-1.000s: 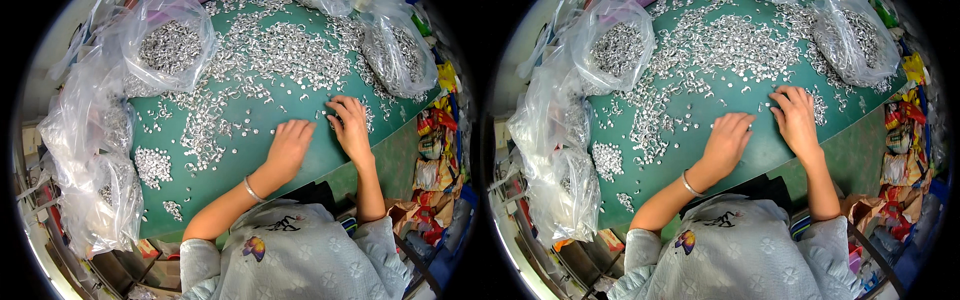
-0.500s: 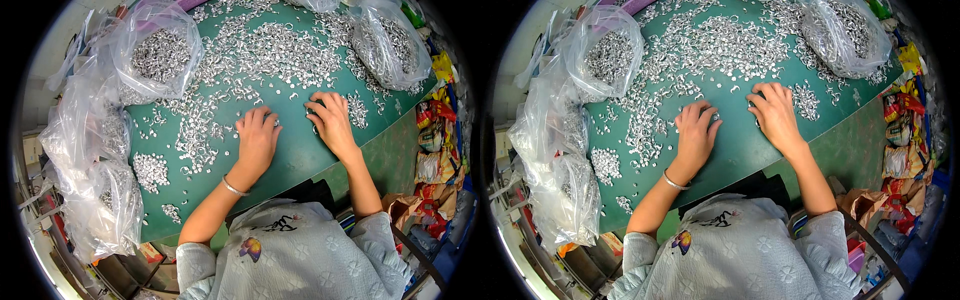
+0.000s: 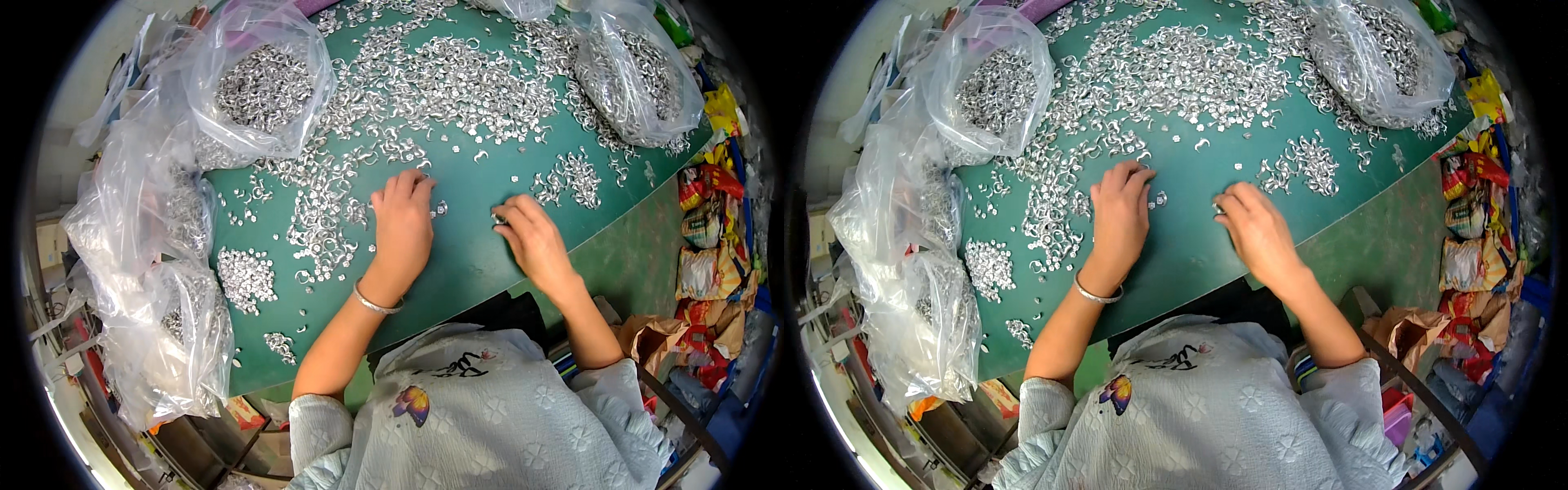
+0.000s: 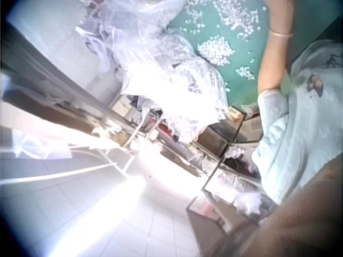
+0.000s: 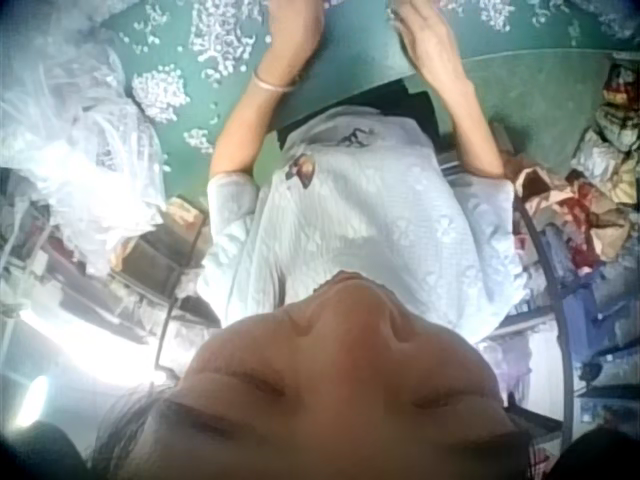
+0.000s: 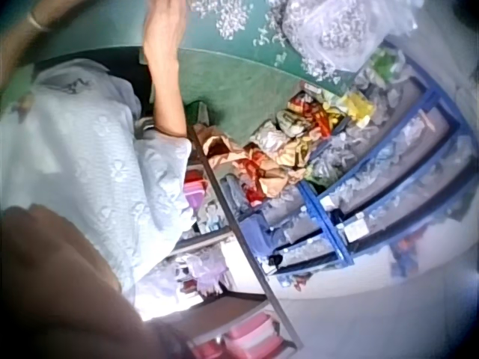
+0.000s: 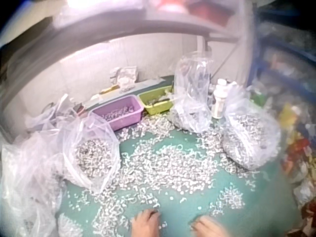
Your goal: The person sorts small metal rings and clips on a green table by hand, gathering groups of parts and placing them into clear plastic bags.
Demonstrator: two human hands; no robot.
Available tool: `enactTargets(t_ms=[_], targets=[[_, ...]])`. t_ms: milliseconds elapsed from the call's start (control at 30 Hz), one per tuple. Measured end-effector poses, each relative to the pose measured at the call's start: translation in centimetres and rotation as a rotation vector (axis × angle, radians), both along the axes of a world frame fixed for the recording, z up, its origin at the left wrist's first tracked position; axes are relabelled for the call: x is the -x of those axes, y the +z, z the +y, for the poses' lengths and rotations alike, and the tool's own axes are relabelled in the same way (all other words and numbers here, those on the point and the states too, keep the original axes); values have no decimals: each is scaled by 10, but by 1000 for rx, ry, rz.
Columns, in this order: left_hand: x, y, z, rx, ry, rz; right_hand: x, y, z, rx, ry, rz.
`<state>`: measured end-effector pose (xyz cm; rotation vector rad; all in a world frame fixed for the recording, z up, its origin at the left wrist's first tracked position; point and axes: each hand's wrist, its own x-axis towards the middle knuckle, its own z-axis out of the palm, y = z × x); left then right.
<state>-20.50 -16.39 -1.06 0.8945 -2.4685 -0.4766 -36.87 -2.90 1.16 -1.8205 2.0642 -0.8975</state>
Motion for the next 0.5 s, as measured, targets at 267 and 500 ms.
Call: enactTargets(t_ms=[267,500], targets=[[-17,11,-3,-112,78,128,0,2,-40,93,141,-178],[-9,10,34,-79,-12,48,-2,-8,-95,132,326,43]])
